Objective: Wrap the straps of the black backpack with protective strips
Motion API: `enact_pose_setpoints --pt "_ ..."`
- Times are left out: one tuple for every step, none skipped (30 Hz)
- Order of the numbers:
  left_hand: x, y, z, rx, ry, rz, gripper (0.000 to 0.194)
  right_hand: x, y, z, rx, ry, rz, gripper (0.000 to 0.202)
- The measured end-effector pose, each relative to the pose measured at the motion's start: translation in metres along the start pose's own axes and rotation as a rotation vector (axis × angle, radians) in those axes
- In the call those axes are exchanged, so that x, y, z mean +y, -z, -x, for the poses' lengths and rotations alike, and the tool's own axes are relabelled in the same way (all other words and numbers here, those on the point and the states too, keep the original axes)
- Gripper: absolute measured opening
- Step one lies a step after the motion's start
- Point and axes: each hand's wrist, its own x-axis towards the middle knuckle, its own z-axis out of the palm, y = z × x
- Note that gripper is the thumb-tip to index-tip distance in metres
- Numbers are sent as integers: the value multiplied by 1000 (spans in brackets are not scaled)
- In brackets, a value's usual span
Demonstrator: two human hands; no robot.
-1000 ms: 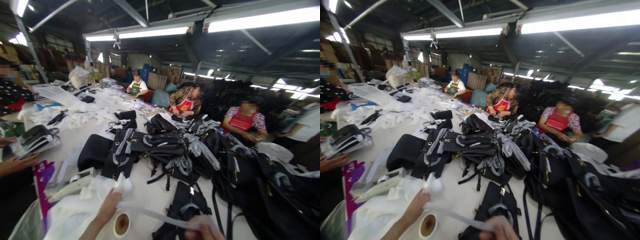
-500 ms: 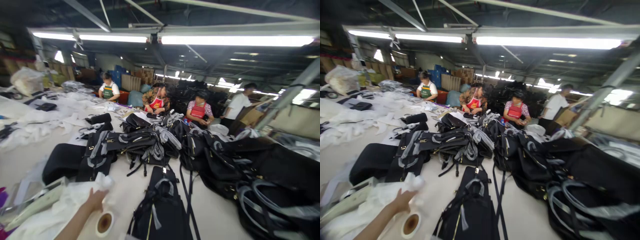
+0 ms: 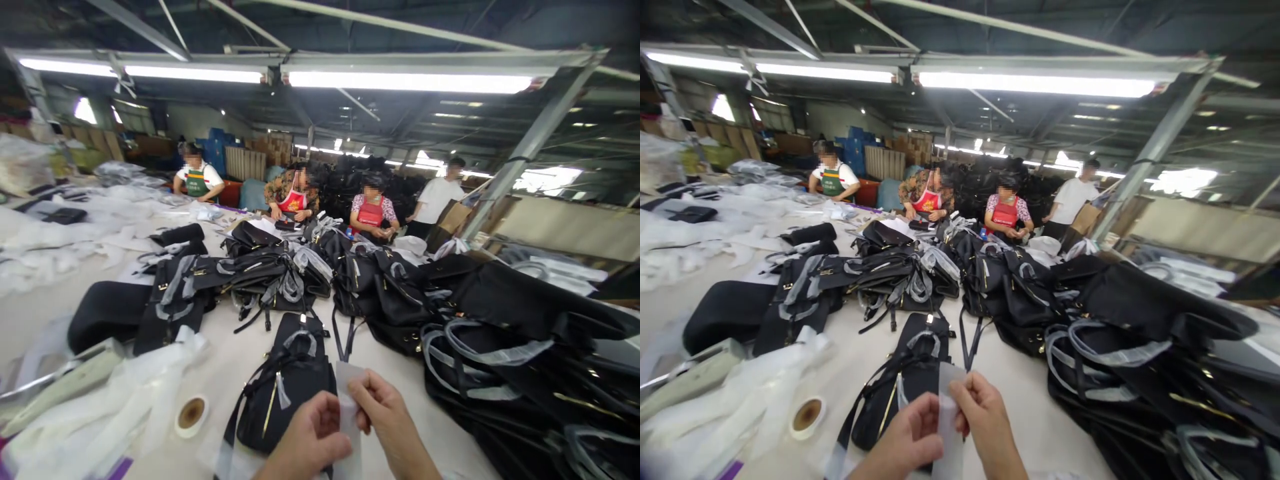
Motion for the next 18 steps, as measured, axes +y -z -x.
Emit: enact_pose_setpoints --pt "-15 -6 -3 74 -19 12 56 5 -2 1 17 -2 -26 63" --pt "-27 -10 -5 143 -20 -14 54 8 -2 2 39 -9 -52 65" --pt "-35 -12 -6 216 -12 -48 55 11 -3 4 57 -18 -77 68" --pt "-39 -12 -6 283 -1 -83 58 12 -3 5 65 -30 -103 69" --pt "-39 -12 -5 339 11 -109 62 13 -3 6 58 -44 -136 69" --pt "-37 -12 -3 389 19 -119 65 14 -3 7 36 -63 -180 67" --pt "-32 -11 0 433 22 -120 67 14 -2 8 0 -87 -230 64" --pt "-27 -11 3 474 24 -124 67 15 -1 9 -47 -111 -276 61" --pt "-22 -11 5 510 25 -132 67 16 0 9 -100 -136 -309 59" --pt "-18 -10 8 542 27 -141 67 18 2 10 -149 -157 -323 60" --pt "-15 -9 11 571 28 -152 66 20 3 10 -189 -171 -316 62" --pt "-13 -8 13 597 24 -162 65 23 4 10 -213 -181 -294 62" --pt "-13 -6 14 616 17 -172 64 26 4 10 -220 -186 -267 62" --pt "-13 -5 16 629 7 -184 63 30 3 10 -212 -183 -247 61" --pt "-14 -3 17 641 -7 -206 61 33 1 10 -192 -173 -234 61" --pt "-15 -2 19 650 -20 -234 60 36 -2 10 -166 -155 -227 61" --pt "-15 -2 20 658 -31 -265 59 38 -5 9 -138 -133 -224 62" --pt "-16 -2 21 663 -37 -292 58 41 -8 9 -116 -114 -220 62"
